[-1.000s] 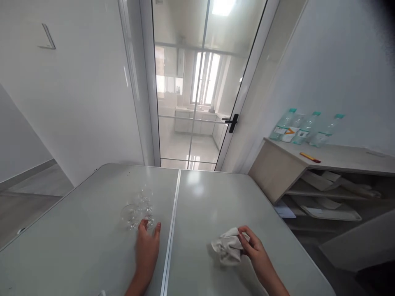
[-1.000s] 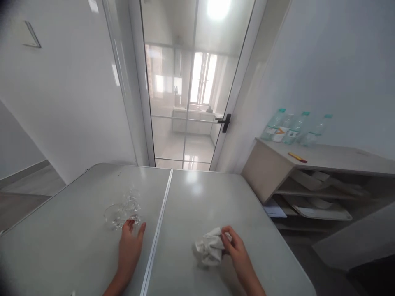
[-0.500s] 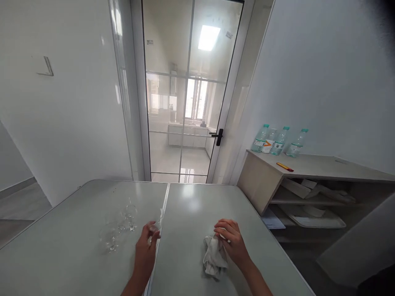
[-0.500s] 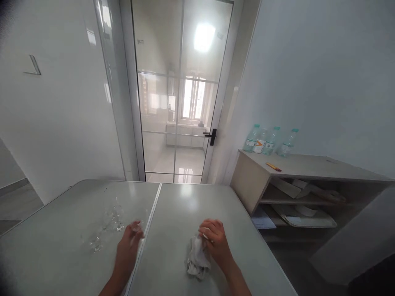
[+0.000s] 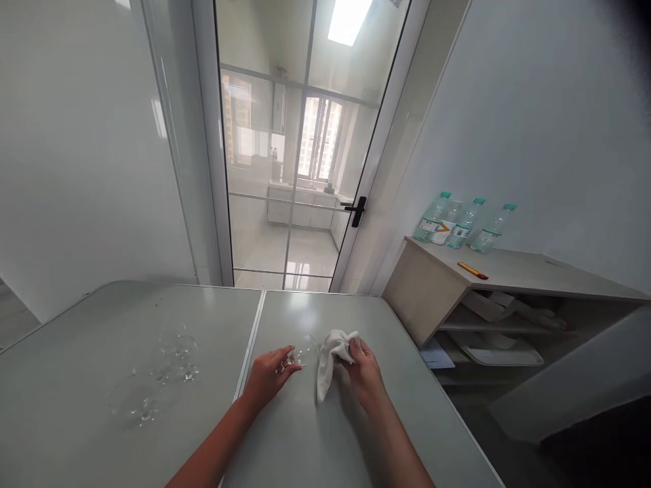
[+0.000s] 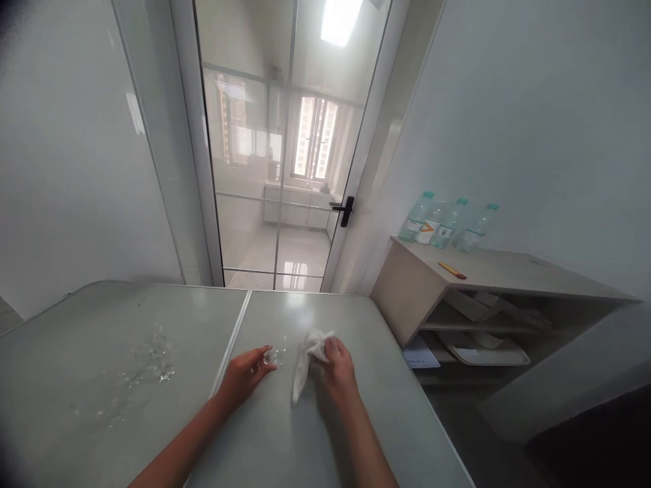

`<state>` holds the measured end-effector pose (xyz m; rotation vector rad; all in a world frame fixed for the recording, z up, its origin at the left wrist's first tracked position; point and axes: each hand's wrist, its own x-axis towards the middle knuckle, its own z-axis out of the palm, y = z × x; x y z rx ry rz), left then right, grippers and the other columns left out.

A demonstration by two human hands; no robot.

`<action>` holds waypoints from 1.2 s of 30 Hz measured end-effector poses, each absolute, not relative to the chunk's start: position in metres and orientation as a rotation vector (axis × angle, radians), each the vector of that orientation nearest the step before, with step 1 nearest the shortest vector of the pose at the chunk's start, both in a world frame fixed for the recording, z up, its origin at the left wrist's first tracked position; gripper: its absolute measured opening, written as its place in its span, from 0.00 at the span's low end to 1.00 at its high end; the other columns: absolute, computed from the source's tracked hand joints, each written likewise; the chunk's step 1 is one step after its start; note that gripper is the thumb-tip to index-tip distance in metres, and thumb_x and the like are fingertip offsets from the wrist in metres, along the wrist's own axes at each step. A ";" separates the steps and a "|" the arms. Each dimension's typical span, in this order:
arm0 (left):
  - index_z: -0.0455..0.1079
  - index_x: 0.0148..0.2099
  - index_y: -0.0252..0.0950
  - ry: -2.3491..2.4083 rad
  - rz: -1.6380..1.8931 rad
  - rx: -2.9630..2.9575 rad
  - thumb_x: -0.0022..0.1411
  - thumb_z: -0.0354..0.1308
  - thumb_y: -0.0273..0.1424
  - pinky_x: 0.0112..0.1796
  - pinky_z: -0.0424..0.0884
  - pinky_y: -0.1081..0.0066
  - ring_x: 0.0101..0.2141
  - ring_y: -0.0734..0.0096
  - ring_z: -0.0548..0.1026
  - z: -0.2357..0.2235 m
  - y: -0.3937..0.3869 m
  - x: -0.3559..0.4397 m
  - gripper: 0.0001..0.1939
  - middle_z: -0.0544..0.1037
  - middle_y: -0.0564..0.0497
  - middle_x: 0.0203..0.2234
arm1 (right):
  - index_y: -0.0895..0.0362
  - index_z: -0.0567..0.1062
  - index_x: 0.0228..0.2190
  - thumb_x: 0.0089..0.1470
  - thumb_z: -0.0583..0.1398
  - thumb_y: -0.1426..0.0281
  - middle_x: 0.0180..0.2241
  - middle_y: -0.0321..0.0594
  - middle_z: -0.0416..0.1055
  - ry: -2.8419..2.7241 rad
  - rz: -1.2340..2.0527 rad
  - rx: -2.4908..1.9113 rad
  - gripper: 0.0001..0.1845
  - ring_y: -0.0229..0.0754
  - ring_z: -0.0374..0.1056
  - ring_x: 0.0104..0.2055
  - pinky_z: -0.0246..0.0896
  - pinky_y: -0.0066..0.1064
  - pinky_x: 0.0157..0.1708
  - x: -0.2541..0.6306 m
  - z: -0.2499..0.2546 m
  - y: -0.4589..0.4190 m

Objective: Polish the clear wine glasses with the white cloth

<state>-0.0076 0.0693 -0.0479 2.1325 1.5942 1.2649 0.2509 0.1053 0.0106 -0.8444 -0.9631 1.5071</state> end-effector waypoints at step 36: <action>0.65 0.63 0.30 1.351 1.210 2.940 0.66 0.63 0.30 0.30 0.68 0.67 0.25 0.69 0.75 -0.032 0.062 -0.001 0.26 0.79 0.52 0.26 | 0.49 0.53 0.67 0.66 0.50 0.59 0.37 0.39 0.71 -1.340 1.804 -0.690 0.30 0.46 0.67 0.40 0.64 0.38 0.45 0.238 0.011 0.096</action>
